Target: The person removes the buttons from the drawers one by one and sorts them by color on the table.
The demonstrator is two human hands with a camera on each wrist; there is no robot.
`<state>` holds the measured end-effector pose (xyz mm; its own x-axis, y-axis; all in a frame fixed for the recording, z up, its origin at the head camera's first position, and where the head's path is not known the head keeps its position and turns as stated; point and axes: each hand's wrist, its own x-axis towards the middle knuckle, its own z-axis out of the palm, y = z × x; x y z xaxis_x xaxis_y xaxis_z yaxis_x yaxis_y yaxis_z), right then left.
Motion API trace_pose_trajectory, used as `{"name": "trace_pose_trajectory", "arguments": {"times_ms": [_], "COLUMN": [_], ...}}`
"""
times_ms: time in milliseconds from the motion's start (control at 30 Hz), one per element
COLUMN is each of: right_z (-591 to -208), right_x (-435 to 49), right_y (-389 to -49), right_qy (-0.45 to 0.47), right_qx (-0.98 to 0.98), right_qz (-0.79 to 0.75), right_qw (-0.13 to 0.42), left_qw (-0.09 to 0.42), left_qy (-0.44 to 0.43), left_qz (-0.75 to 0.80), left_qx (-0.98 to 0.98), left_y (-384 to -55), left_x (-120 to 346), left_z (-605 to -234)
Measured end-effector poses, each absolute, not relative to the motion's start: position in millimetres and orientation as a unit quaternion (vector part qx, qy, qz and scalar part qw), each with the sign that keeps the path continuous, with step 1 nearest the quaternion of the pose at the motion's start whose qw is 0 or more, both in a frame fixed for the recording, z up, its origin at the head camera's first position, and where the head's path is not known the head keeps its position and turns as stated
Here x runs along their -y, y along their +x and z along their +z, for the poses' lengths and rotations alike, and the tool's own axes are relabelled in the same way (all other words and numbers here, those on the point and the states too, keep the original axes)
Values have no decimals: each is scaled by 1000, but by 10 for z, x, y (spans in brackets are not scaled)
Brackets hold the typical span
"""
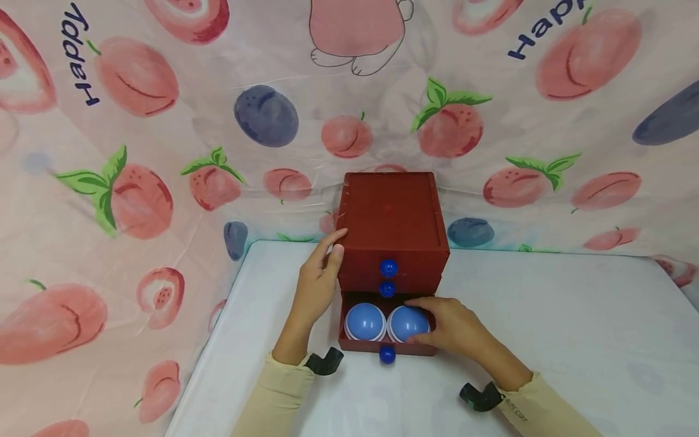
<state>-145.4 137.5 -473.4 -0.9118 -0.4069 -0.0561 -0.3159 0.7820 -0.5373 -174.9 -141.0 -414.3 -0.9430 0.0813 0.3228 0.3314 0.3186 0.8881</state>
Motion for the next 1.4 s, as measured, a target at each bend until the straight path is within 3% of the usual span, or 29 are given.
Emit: {"name": "trace_pose_trajectory", "arguments": {"times_ms": [1400], "right_z": [-4750], "right_x": [-1308], "right_y": [-1478], "right_qy": [-221], "right_qx": [-958], "right_qz": [-179], "right_qw": [28], "left_qw": [104], "left_qy": [-120], "left_qz": [-569], "left_qx": [807], "left_y": [-1733], "left_x": [1410], "left_z": [-4128]}}
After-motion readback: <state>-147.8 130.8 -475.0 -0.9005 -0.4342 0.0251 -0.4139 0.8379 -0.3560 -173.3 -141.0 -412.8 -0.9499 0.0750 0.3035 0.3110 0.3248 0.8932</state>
